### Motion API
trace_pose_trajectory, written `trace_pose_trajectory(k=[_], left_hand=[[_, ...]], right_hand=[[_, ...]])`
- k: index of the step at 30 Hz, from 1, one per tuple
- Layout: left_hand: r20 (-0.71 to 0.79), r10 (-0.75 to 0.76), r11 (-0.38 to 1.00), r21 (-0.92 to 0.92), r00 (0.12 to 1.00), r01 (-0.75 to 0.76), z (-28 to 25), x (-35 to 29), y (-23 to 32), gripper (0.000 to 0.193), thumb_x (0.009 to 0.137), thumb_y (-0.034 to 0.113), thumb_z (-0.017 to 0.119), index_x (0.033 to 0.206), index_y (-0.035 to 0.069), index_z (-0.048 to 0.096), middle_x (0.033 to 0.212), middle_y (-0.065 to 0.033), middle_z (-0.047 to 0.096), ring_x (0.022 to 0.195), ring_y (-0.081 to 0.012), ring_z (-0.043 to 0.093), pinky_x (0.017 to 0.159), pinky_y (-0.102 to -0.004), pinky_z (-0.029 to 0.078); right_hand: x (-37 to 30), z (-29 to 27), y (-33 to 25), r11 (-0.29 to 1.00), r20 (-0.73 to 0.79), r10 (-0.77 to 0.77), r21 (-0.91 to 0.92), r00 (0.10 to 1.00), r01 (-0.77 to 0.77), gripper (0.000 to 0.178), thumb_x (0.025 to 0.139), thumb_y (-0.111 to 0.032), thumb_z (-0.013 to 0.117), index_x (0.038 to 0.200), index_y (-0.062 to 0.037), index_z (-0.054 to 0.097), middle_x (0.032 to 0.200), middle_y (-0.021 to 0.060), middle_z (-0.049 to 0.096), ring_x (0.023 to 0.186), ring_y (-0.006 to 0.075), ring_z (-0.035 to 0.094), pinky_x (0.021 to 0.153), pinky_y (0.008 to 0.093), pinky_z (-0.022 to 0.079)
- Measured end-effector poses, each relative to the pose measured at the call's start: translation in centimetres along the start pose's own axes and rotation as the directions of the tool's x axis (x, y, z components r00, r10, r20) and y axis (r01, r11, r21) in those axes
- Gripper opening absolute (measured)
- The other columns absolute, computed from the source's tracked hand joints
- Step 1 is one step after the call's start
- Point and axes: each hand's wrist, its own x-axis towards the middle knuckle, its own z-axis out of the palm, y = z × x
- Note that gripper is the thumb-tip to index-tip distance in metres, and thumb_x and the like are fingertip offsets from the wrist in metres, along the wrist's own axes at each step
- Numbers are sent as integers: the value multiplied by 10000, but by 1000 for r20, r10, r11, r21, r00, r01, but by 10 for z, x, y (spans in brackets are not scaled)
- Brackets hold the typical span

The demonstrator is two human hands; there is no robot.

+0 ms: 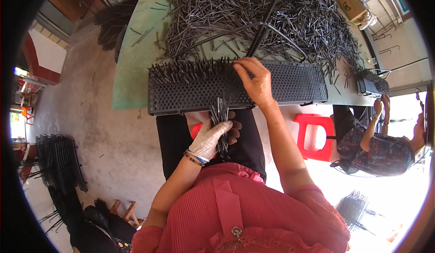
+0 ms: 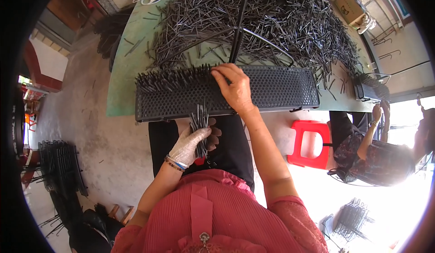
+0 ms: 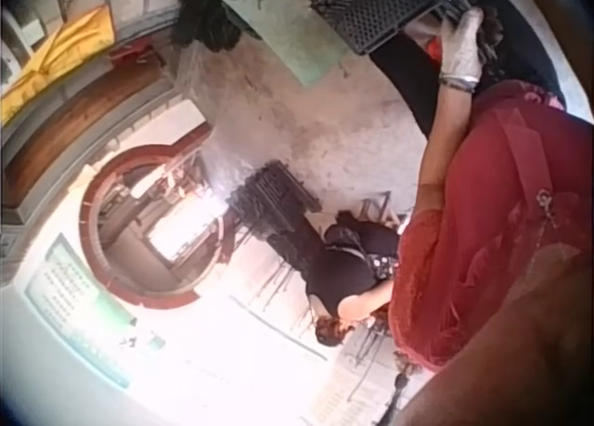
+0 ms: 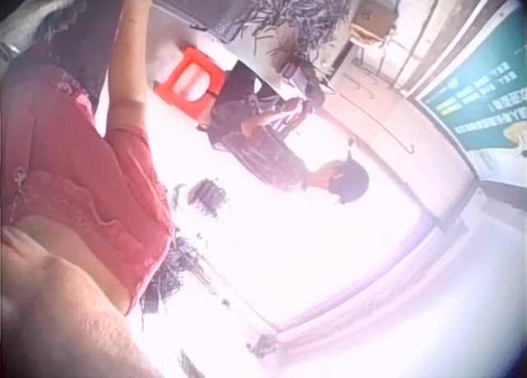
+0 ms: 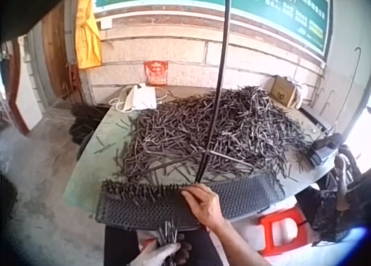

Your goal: Inserting small metal rods into a perforated metal plate to assemble a component.

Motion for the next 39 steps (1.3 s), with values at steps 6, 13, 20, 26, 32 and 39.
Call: trace_pose_trajectory(k=[6,13,20,26,32,39], left_hand=[[28,86,994,-66,996,-84,5,-8,4,328,947,109,568,1256,13,516,1004,-137,674,774,-185,664,647,-285,543],[66,92,993,62,994,-96,15,-17,1,380,940,121,574,1299,19,500,994,-127,669,750,-161,645,625,-262,522],[60,50,987,152,997,-59,20,-19,2,406,902,142,613,1271,-1,518,963,-115,660,689,-132,615,566,-253,479],[42,24,979,199,999,-32,18,-6,5,410,911,170,605,1264,-19,517,932,-114,660,628,-116,587,515,-245,438],[97,39,999,-28,995,-36,19,8,5,259,948,107,550,1184,2,565,976,-111,672,724,-138,635,601,-255,509],[-61,-98,994,-46,993,95,20,13,8,241,955,125,558,1169,15,579,987,-116,683,772,-180,672,664,-293,562]], right_hand=[[-23,-21,-28,878,340,358,194,870,-437,267,902,-202,700,1001,46,689,871,97,697,814,135,644,732,287,512],[-45,-25,-42,599,580,454,363,676,-714,274,898,-202,709,1058,20,703,878,39,692,816,77,611,734,242,500],[-48,-33,-40,516,554,528,393,644,-761,257,878,-202,724,1011,17,719,861,23,691,815,75,585,706,235,456],[-28,-45,-37,554,263,594,551,760,-624,170,906,-121,682,993,23,702,868,33,694,742,75,585,678,218,465],[5,-46,-9,744,-33,486,541,873,-393,212,924,-126,674,1049,45,674,909,50,698,828,74,618,755,206,489],[10,-11,20,823,-53,404,458,913,-337,194,894,-136,704,1005,22,688,866,46,702,772,71,608,716,230,489]])
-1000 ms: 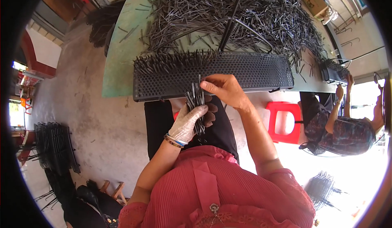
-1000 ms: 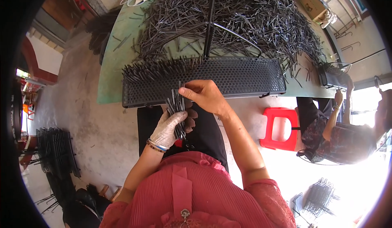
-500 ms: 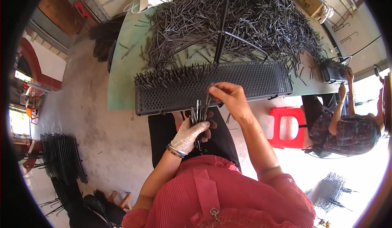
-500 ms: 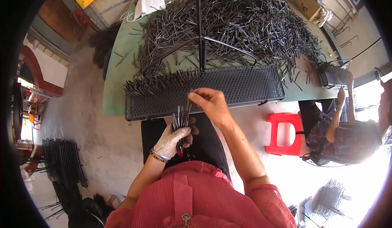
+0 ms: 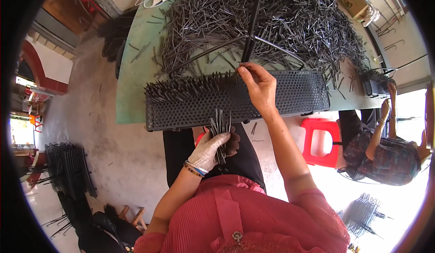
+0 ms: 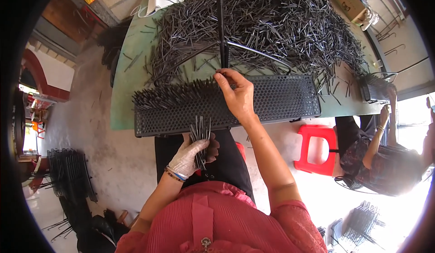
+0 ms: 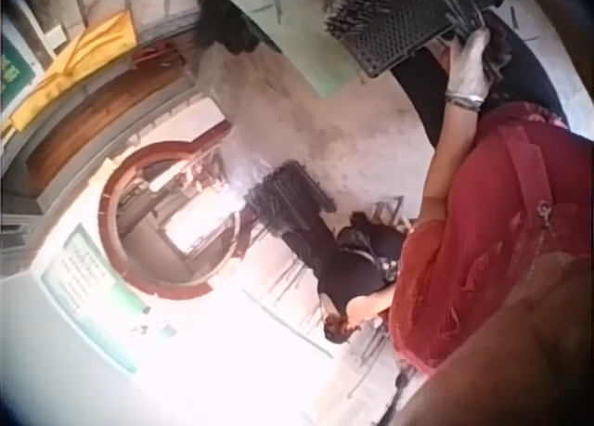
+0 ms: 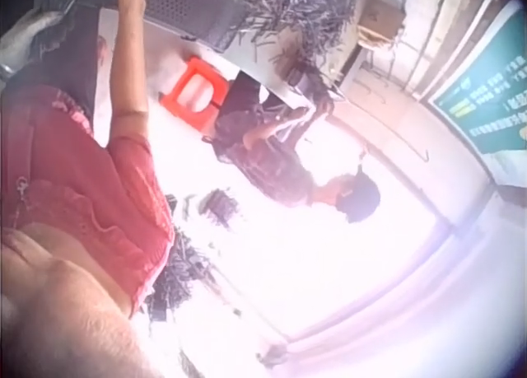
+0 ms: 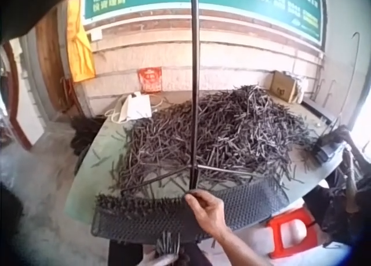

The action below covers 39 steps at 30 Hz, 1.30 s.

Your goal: Inserting small metal rods into a perforated metal plate to assemble a component.

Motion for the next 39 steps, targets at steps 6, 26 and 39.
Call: trace_pose_trajectory(k=[6,26,39], left_hand=[[-4,-14,1000,10,1000,14,-8,4,-4,250,955,144,572,1165,9,583,984,-121,688,802,-204,684,681,-310,573],[36,-40,996,84,999,37,-11,3,3,292,953,159,566,1198,2,542,916,-116,676,742,-179,667,610,-284,543],[33,-23,997,76,999,21,-15,2,2,259,950,150,574,1158,-3,560,967,-143,685,775,-209,677,613,-291,550]], right_hand=[[-7,5,-9,919,80,-218,-318,973,232,175,827,-78,738,978,0,695,902,132,711,765,228,690,697,311,539],[-3,6,-8,946,193,-119,-276,974,170,153,892,-92,681,1008,8,672,914,79,724,844,139,682,771,259,519],[-7,4,-4,847,230,-229,-432,946,310,143,834,-48,720,972,-11,701,940,107,693,861,210,673,772,298,526]])
